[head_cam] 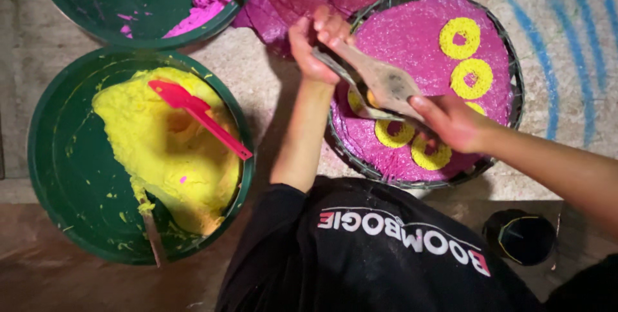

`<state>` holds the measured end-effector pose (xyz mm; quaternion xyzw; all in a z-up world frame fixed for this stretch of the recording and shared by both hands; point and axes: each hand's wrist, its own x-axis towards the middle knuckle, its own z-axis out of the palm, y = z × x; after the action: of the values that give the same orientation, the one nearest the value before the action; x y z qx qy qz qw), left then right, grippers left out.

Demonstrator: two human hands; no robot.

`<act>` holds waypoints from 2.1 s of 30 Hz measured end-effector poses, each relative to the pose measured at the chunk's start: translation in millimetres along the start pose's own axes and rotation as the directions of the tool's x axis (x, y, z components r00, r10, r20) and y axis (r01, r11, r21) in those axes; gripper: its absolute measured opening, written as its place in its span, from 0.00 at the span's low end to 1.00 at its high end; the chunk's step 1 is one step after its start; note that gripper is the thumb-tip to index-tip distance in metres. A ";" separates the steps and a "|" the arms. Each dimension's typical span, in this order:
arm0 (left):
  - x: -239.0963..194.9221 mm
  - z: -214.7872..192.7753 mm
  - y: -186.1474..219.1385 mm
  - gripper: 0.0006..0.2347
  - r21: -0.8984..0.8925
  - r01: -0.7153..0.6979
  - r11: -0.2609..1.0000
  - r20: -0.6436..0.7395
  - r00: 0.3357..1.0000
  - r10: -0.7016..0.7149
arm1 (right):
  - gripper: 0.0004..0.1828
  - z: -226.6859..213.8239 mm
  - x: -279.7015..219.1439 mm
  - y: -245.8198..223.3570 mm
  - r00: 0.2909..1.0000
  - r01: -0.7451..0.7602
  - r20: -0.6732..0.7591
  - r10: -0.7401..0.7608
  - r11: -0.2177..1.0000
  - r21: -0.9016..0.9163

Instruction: The person uses a wooden mold to press yellow powder into ring shapes and places them onto a pink glittery surface. They repeatedly fill the mold, press the powder, and arrange the rings in a pattern.

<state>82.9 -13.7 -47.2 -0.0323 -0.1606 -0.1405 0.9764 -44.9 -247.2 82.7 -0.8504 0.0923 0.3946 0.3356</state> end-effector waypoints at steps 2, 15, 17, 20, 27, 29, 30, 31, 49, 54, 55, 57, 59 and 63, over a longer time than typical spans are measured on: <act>-4.5 -7.4 -17.1 0.10 -0.060 -0.004 0.998 0.027 1.000 0.006 | 0.35 -12.9 -0.3 19.5 0.998 -0.012 -0.065 0.006 0.996 -0.090; -75.8 52.0 -10.0 0.52 0.824 0.005 -0.566 -0.257 0.894 -0.367 | 0.49 -6.3 -45.4 174.3 0.915 0.402 -0.319 -0.247 0.600 0.692; -80.2 55.8 -14.3 0.51 0.770 0.013 -0.638 -0.305 0.885 -0.351 | 0.51 8.1 -50.8 172.9 0.883 0.466 -0.356 -0.307 0.477 0.745; -79.7 53.2 -20.2 0.51 0.770 -0.011 -0.637 -0.268 0.902 -0.339 | 0.52 25.2 -60.3 172.3 0.870 0.484 -0.397 -0.292 0.348 0.803; -80.1 56.1 -15.1 0.50 0.777 -0.066 -0.626 -0.212 0.909 -0.360 | 0.52 45.4 -73.7 191.2 0.835 0.551 -0.515 -0.194 0.319 0.771; -68.9 61.0 -23.1 0.49 0.782 -0.061 -0.620 -0.224 0.901 -0.371 | 0.51 47.5 -78.4 197.5 0.826 0.562 -0.533 -0.180 0.312 0.766; -61.7 63.0 -29.1 0.49 0.786 -0.060 -0.615 -0.229 0.896 -0.380 | 0.52 48.5 -81.4 200.6 0.821 0.569 -0.546 -0.167 0.310 0.762; -55.1 63.3 -38.5 0.49 0.793 -0.090 -0.603 -0.216 0.884 -0.415 | 0.53 50.2 -85.9 203.6 0.818 0.573 -0.556 -0.149 0.311 0.759; -21.2 31.4 -130.4 0.49 0.820 -0.143 -0.554 -0.318 0.691 -0.649 | 0.55 83.6 -132.1 259.2 0.823 0.537 -0.563 -0.072 0.420 0.732; -3.5 45.9 -141.6 0.45 0.883 0.445 0.148 -0.304 0.784 -0.542 | 0.44 39.0 -114.7 219.3 0.940 0.293 -0.326 -0.098 0.719 0.630; -2.1 46.8 -144.4 0.41 0.702 0.545 0.457 -0.198 0.767 -0.610 | 0.43 29.5 -107.8 206.7 0.967 0.244 -0.224 -0.125 0.722 0.648; 0.9 46.4 -151.7 0.36 0.055 0.614 0.788 0.051 0.786 -0.616 | 0.39 11.6 -94.8 180.7 0.997 0.069 -0.024 -0.073 0.713 0.698; 3.5 43.4 -159.7 0.23 -0.154 0.506 0.849 0.063 0.862 -0.503 | 0.36 -7.8 -85.5 156.6 0.982 -0.181 0.172 0.079 0.658 0.731; 9.4 31.2 -155.0 0.17 -0.246 0.291 0.925 -0.229 0.909 -0.347 | 0.45 -43.9 -78.2 117.1 0.988 -0.118 -0.062 0.139 0.957 0.265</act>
<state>37.8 -161.3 -11.9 -0.0872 -0.0148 -0.3179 0.9440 -120.0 -372.6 102.1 -0.8063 0.2118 0.3654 0.4141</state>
